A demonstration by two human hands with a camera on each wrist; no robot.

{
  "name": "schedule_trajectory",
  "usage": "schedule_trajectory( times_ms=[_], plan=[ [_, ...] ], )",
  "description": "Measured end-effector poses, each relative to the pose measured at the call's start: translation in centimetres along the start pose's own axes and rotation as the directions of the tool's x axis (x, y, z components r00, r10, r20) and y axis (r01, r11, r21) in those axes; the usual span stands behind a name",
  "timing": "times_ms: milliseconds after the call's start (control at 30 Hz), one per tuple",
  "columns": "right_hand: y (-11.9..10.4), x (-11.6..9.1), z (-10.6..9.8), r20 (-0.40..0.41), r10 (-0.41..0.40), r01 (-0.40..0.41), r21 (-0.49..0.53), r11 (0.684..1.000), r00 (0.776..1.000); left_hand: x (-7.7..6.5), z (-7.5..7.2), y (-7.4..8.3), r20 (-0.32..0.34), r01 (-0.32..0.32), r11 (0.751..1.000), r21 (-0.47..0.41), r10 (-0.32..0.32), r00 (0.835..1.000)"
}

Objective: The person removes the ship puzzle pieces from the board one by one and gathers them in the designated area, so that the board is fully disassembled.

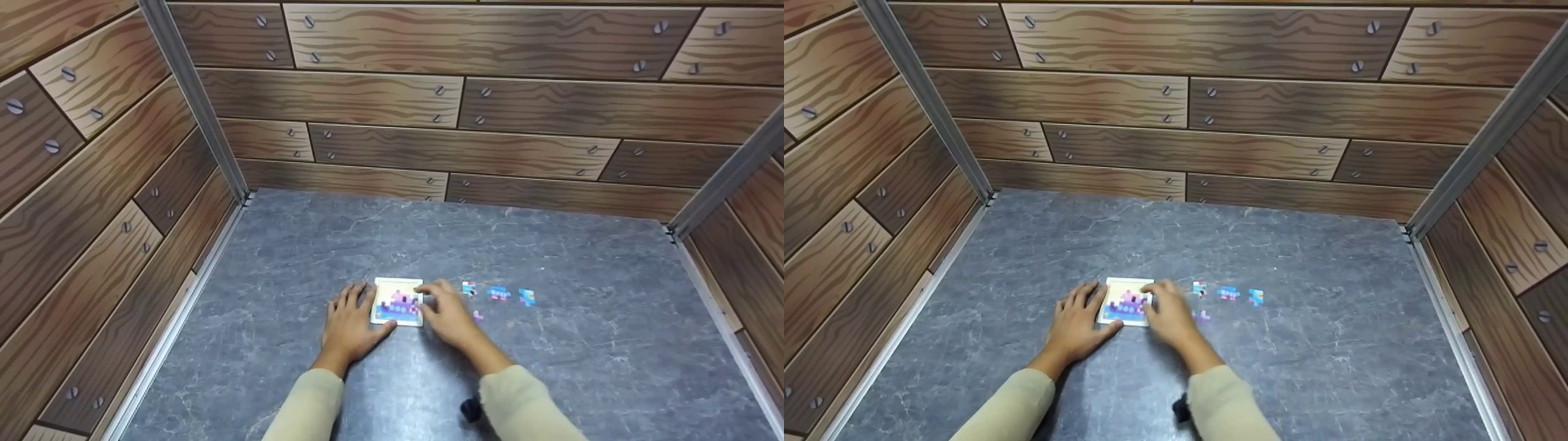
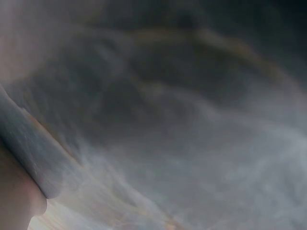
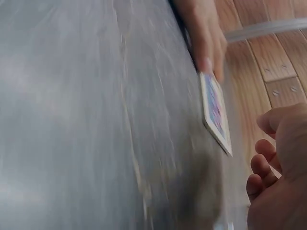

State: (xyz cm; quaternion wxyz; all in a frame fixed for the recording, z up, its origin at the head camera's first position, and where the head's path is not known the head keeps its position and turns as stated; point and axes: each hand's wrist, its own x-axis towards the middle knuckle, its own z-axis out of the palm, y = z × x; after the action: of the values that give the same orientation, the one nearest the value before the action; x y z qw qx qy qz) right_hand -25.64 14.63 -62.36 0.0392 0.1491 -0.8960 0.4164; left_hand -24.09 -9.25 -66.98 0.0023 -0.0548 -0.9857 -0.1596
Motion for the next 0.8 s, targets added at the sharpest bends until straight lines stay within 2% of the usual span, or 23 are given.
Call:
schedule_trajectory(
  times_ms=[167,333,533,800],
  plan=[
    [-0.8,0.9,2.3,0.045,0.045,-0.046,0.006,0.999,0.998,-0.3,0.3,-0.2,-0.005,-0.003,1.0,0.002,0.003,1.0],
    [-0.3,1.2,3.7,0.068,0.104,-0.104,-0.004,0.995,0.992,-0.6,0.6,-0.3,-0.018,-0.002,1.0,0.001,0.002,1.0],
    [-0.1,1.1,4.2,0.059,0.102,-0.095,-0.121,0.988,0.993,-0.4,0.6,-0.2,-0.03,-0.016,1.0,0.003,0.016,0.999],
    [-0.5,1.5,4.2,0.056,0.098,-0.087,-0.171,0.981,0.994,0.2,0.2,-0.1,-0.029,-0.02,1.0,0.007,0.02,0.999]
  ],
)
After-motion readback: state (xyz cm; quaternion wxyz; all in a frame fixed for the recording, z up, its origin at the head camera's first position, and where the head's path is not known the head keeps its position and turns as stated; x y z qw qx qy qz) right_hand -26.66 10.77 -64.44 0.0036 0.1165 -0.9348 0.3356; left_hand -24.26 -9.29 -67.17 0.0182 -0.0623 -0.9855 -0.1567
